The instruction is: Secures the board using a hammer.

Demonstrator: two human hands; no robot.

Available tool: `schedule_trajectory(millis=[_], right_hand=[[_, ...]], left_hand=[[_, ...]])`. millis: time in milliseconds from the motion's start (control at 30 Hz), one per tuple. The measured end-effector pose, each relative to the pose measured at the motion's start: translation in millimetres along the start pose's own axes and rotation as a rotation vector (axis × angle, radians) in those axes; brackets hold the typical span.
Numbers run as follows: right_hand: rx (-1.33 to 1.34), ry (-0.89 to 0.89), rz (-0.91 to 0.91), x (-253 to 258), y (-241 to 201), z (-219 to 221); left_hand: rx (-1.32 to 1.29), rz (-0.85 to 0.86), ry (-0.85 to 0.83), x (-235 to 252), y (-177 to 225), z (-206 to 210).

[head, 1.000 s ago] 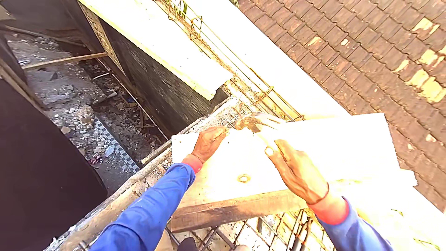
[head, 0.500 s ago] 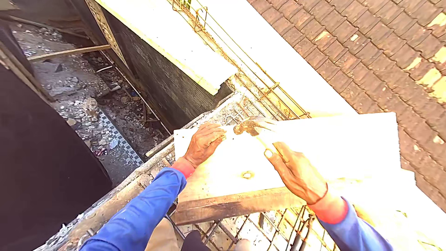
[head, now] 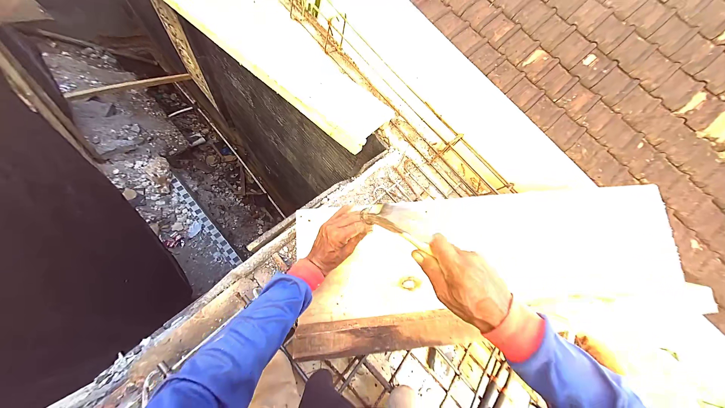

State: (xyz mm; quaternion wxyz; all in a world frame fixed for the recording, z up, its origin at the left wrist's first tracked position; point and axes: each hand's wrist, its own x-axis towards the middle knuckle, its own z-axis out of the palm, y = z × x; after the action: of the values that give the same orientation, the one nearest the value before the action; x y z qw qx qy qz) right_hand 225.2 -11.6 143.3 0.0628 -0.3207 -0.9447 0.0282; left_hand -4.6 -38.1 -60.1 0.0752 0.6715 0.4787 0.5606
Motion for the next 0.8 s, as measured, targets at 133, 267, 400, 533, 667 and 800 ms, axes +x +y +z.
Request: schedule_trajectory(millis=[133, 267, 400, 533, 667, 800], right_hand=[[-0.119, -0.263, 0.121, -1.7, -1.1, 3.9], [0.013, -0.021, 0.074, -1.2, -2.0, -5.0], [0.102, 0.063, 0.007, -0.2, -3.5, -4.1], [-0.062, -0.466, 0.196, 19.4, -5.9, 3.8], [-0.018, -0.204, 0.097, 23.7, -11.8, -5.6], [-0.017, -0.128, 0.049, 13.8, -11.6, 4.3]], left_hand=[[0.023, 0.009, -0.047, 1.2, 3.3, 1.3], [0.008, -0.034, 0.015, -3.6, -4.1, 7.5], [0.017, -0.056, 0.031, -4.3, -1.4, 5.1], [0.015, -0.073, 0.01, -12.1, -8.8, 11.2], [0.046, -0.074, 0.034, -6.9, -7.5, 7.8], [0.057, -0.051, 0.03, -9.6, -5.5, 4.7]])
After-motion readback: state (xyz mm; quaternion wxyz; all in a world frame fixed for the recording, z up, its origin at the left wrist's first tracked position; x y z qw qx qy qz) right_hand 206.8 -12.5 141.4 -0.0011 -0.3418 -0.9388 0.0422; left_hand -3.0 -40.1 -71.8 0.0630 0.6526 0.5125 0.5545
